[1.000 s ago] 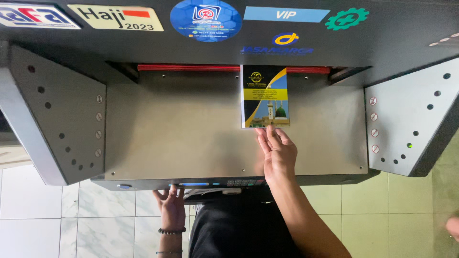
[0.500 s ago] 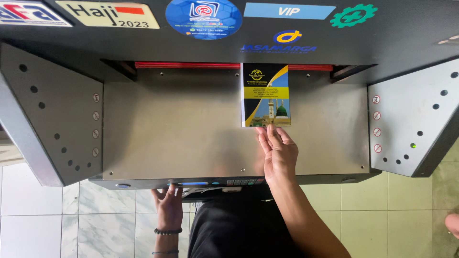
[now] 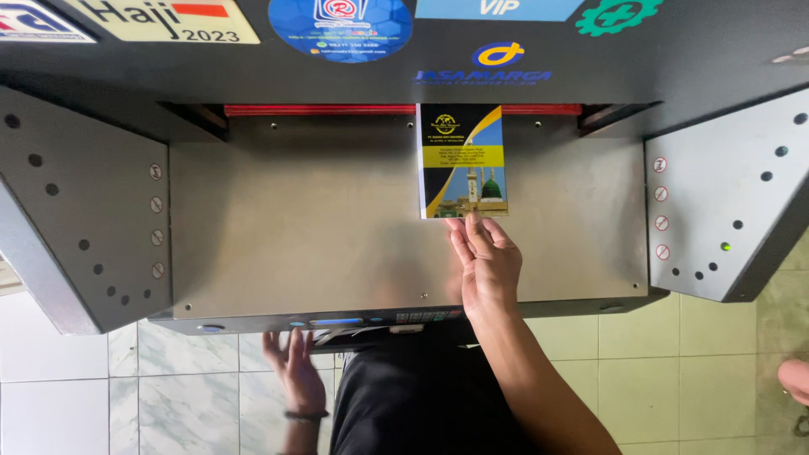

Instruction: The person places stacks of books into a paper cutter, aligns them against the guide, and presses down the lever to trim the edges. The person repeats this process for several stacks, removing the cut books and placing them on top of the machine.

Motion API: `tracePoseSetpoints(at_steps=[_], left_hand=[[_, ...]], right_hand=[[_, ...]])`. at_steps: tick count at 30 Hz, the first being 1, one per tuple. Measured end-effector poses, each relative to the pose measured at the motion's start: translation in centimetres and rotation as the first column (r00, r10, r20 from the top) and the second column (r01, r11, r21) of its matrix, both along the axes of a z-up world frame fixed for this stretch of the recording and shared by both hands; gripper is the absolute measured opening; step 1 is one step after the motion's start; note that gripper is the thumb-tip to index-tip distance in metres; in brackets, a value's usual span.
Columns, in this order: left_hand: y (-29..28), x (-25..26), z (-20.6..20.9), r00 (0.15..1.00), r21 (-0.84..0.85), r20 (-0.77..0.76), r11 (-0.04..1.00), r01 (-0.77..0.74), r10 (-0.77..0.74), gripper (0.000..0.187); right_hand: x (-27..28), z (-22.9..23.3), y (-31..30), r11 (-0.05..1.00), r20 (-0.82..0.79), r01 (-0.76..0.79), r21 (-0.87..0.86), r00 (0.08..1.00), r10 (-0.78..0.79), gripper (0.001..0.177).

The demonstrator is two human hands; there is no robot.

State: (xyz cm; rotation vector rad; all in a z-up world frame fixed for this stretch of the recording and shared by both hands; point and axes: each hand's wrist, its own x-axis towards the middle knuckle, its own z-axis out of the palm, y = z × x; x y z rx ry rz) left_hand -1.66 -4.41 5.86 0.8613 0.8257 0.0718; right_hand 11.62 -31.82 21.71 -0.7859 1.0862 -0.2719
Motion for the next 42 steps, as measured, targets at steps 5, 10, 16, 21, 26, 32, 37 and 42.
tracePoseSetpoints(at_steps=[5,10,16,21,26,32,37,42], left_hand=[[-2.9,-2.7,7.3,0.821,0.939,0.142,0.338,0.066,-0.553,0.009],[-9.3,10.8,14.6,0.625,0.963,0.175,0.263,0.051,-0.761,0.023],[-15.4,17.4,11.5,0.56,0.963,0.022,0.168,0.211,-0.828,0.077],[-17.2,18.1,8.7,0.602,0.996,-0.015,0.042,0.081,-0.798,0.088],[-17.3,18.4,8.5,0.637,1.0,-0.013,-0.01,0.008,-0.771,0.087],[-17.2,18.3,8.4,0.636,0.999,-0.01,0.024,0.046,-0.772,0.087],[-17.3,18.2,8.8,0.638,0.998,-0.012,0.028,0.052,-0.77,0.085],[-17.3,17.9,9.1,0.659,0.999,-0.034,-0.026,0.022,-0.751,0.088]], right_hand=[[-0.1,0.5,0.0,1.0,0.005,-0.001,0.011,1.0,0.001,0.049],[-0.5,-1.5,-0.5,0.998,0.105,-0.056,-0.027,0.993,0.059,0.013],[-0.7,-1.7,-1.4,0.994,0.143,-0.101,0.046,0.985,0.094,0.018],[-0.8,-2.0,-2.1,0.988,0.122,-0.117,0.098,0.987,0.105,0.024],[-0.8,-0.7,-2.0,0.977,0.103,-0.169,0.131,0.982,0.157,0.032],[-1.3,1.2,-2.2,0.954,0.163,-0.231,0.191,0.966,0.201,0.034],[-2.5,4.5,-3.0,0.912,0.161,-0.404,0.068,0.907,0.389,0.051],[-5.4,2.5,-6.9,0.59,-0.191,-0.613,-0.525,0.76,0.621,0.053]])
